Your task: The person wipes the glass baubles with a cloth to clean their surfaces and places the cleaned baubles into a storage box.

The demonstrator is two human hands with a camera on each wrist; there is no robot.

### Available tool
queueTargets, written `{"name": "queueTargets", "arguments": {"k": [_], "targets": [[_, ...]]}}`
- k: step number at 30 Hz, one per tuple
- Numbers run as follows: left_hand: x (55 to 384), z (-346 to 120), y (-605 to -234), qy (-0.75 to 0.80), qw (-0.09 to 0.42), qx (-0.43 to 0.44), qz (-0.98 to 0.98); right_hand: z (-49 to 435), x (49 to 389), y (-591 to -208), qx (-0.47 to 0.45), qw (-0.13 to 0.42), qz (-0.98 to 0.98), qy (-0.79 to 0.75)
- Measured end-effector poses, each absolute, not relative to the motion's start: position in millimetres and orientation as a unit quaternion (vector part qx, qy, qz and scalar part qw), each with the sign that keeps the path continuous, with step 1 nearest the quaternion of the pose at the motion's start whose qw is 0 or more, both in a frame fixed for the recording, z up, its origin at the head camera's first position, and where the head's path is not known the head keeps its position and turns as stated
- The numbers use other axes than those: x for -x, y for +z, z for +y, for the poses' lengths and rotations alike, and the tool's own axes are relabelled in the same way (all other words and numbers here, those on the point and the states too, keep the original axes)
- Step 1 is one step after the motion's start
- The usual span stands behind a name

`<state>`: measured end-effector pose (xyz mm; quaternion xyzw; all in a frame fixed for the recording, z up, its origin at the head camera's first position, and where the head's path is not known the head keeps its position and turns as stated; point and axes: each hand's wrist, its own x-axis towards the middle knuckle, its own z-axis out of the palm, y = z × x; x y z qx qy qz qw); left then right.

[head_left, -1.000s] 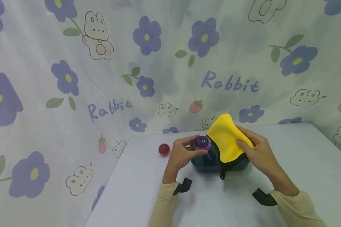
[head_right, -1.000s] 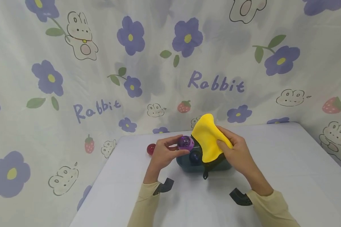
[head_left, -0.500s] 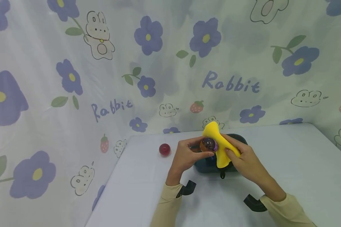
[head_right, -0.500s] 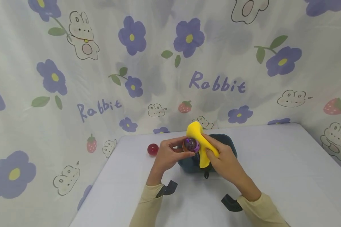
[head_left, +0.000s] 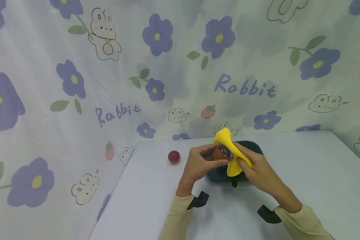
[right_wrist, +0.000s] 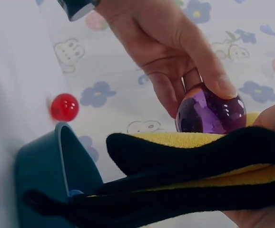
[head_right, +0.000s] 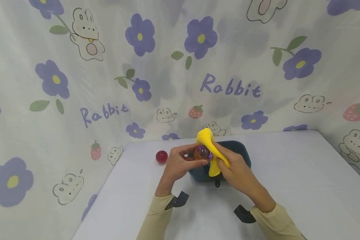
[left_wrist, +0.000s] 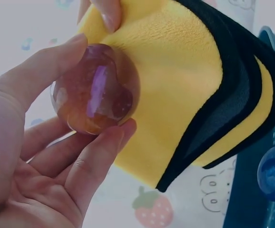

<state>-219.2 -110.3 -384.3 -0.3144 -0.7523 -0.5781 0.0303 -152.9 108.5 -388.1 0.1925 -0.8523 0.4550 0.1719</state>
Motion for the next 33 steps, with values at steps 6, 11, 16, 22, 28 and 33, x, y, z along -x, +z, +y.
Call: {"name": "queueTargets", "arguments": {"k": [6,11,16,22,28,33], "targets": [[219.0,-109.4,-383.6,-0.580,0.036,0.298,-0.757,107.5,151.8,-387.8,-0.198,0.186,-0.853,0.445],[218.5,-108.7,-385.1,-0.588,0.041,0.288,-0.755,105.6,151.0,-387.4,-0.200,0.195,-0.857,0.433],[217.6,-109.2,-384.7,-0.577,0.057,0.286,-0.763,104.1,150.4,-387.6,-0.215,0.227,-0.858,0.407],[215.7,-109.1,-381.4,-0.568,0.063,0.292,-0.767,104.1,149.3,-388.0,-0.238,0.252,-0.853,0.390],[213.4,-107.1,-379.1,-0.540,0.066,0.307,-0.781,103.6,147.7,-386.4,-0.250,0.261,-0.859,0.362],[211.1,-104.8,-378.9,-0.528,0.070,0.319,-0.784,104.8,147.4,-387.5,-0.263,0.273,-0.859,0.345]]}}
